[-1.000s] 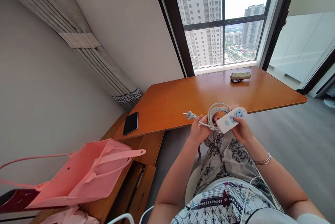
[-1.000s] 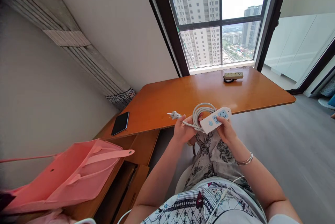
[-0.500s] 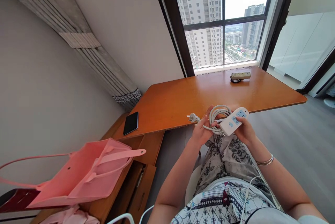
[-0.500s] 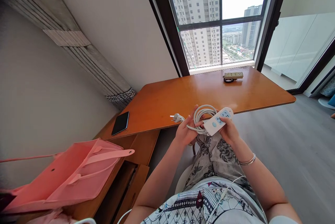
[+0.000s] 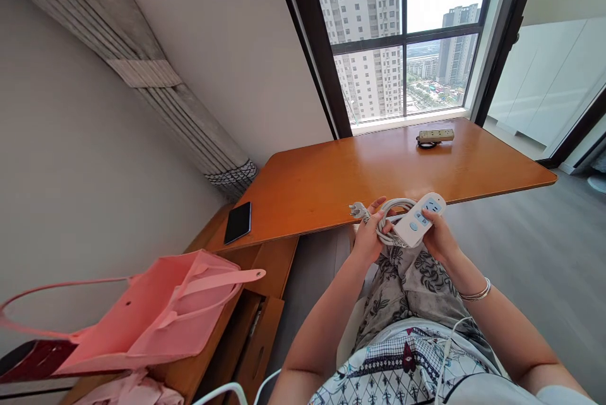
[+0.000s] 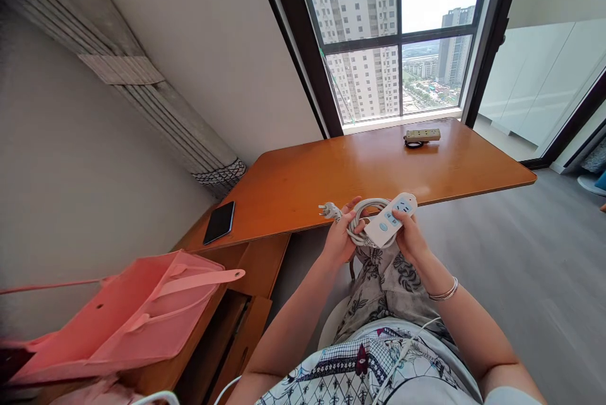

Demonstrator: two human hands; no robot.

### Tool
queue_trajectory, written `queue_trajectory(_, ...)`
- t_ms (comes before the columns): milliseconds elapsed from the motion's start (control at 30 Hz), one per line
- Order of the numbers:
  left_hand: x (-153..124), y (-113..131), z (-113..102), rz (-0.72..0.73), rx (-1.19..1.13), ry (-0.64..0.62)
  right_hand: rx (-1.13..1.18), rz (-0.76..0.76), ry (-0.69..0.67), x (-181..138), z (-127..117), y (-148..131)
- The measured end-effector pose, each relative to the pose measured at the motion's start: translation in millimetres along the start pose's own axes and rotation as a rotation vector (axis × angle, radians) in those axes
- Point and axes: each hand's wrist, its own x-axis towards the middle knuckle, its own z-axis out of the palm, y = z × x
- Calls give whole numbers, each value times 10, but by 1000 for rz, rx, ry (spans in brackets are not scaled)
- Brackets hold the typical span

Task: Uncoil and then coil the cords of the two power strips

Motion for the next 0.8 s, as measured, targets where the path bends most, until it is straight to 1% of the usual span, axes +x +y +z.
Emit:
queue_trajectory(100, 11, -5, -26, -6, 40, -14, -22, -40, 14, 5, 19, -38)
queue_trajectory(167, 18, 4, -61, -48, 26, -62, -12, -44, 25, 15, 21, -65)
queue_trajectory(233, 16, 23, -110, -100, 2, -150, -1, -38, 28, 34, 9, -89)
queue_trajectory(300, 2, 49, -172, -123, -8, -258, 11, -28, 33, 56, -13, -116)
queue_trajectory(367, -20, 86, -243, -134, 6, -358, 31, 1, 45, 73, -36, -153)
queue_trajectory(433, -41, 134, -318, -167, 11, -431, 48, 47, 33, 79, -56, -206)
queue_trajectory(500, -44, 193, -382, -208, -30, -444, 39, 85, -15, 78, -70, -272)
queue_trajectory(567, -20, 252, -419, -234, -79, -403, 6, 121, -62, 80, -79, -340)
queue_trajectory(633, 32, 300, -414, -289, -69, -379, -52, 156, -104, 91, -82, -402)
queue_trajectory(667, 63, 317, -396, -330, -35, -394, -89, 171, -130, 100, -80, -427)
queue_trajectory(733, 123, 337, -330, -419, 82, -466, -163, 186, -183, 122, -72, -464)
queue_trajectory(800, 164, 336, -242, -454, 216, -519, -222, 198, -219, 142, -61, -483)
